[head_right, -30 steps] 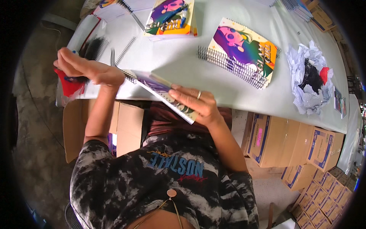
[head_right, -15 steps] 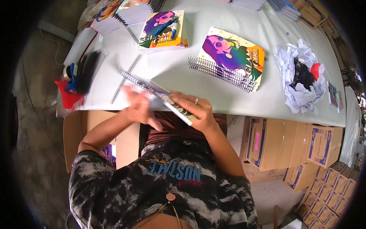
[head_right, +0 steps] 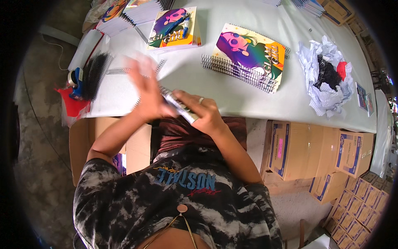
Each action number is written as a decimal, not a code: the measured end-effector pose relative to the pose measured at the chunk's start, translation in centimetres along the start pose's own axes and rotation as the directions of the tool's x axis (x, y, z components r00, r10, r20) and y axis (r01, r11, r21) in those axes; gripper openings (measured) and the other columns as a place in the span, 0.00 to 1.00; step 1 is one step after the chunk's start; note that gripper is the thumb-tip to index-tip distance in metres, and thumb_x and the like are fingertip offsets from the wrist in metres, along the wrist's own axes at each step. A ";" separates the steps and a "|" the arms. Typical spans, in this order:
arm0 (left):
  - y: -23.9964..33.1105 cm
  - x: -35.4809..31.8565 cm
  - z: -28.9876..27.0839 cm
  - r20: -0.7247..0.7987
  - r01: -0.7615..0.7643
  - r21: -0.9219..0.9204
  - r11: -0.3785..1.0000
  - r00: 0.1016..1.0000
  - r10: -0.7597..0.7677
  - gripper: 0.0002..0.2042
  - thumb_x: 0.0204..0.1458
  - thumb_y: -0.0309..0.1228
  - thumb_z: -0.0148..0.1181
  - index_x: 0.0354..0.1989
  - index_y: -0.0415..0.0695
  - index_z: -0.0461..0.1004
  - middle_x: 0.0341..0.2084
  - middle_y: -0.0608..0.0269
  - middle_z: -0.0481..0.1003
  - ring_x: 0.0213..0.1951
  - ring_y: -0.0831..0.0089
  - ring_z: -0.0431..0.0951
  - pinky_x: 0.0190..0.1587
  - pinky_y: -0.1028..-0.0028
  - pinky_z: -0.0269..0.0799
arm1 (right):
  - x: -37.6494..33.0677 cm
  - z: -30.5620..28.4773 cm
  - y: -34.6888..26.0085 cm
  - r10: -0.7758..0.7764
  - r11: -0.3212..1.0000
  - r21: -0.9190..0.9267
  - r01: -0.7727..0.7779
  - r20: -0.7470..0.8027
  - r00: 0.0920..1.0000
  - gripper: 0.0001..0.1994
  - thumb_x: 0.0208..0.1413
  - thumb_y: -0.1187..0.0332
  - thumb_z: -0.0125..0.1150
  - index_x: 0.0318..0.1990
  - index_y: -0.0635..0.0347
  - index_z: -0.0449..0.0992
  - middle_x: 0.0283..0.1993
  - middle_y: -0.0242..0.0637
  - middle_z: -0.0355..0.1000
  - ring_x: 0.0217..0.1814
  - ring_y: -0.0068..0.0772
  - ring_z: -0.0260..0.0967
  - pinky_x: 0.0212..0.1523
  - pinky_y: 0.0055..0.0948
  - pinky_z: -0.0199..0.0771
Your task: The person assembles spiral-bound notebooks by inserting metal coils into the punched holes of the covers and pages. They use pliers to secure the ends of the coils and repeatedly flip the notebooks to check alignment. Finished notebooks are stacked on the table and placed into a cardboard box.
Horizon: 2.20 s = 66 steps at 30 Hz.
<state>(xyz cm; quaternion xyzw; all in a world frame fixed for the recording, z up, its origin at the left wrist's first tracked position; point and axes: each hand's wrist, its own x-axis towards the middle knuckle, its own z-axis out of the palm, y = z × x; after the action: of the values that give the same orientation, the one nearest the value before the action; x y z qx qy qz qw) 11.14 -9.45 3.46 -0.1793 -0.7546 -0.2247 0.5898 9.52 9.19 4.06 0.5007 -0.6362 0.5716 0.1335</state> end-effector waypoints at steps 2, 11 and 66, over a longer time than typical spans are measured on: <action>4.9 -3.3 -3.1 0.540 -0.145 -0.025 0.989 0.831 0.135 0.46 0.39 0.71 0.41 0.59 0.43 0.58 0.55 0.42 0.59 0.63 0.52 0.45 0.61 0.48 0.33 | -0.4 -0.2 1.0 0.032 0.999 -0.021 -0.035 -0.093 0.995 0.21 0.39 0.78 0.61 0.47 0.67 0.71 0.43 0.44 0.73 0.37 0.40 0.74 0.36 0.30 0.75; 4.7 -3.8 -0.7 0.480 0.009 -0.053 0.999 0.877 0.017 0.52 0.35 0.73 0.41 0.59 0.35 0.54 0.52 0.34 0.57 0.58 0.41 0.51 0.58 0.42 0.37 | 0.2 0.4 0.7 0.083 0.996 0.024 -0.081 -0.132 0.988 0.21 0.39 0.81 0.59 0.46 0.64 0.72 0.43 0.42 0.73 0.40 0.39 0.74 0.37 0.30 0.74; 3.1 0.6 -3.7 0.449 0.322 0.622 0.714 0.600 -0.662 0.33 0.54 0.52 0.42 0.63 0.46 0.46 0.62 0.41 0.40 0.64 0.46 0.35 0.61 0.47 0.29 | 1.4 -0.1 1.0 0.238 0.969 0.118 -0.219 -0.177 0.955 0.19 0.49 0.81 0.51 0.51 0.64 0.67 0.45 0.47 0.71 0.42 0.44 0.72 0.39 0.29 0.72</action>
<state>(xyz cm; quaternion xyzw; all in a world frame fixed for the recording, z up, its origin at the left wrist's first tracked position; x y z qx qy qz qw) 15.70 -8.89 5.17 0.1306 -0.9581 -0.1138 0.2279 8.00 8.44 4.53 0.3729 -0.6458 0.6584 0.1020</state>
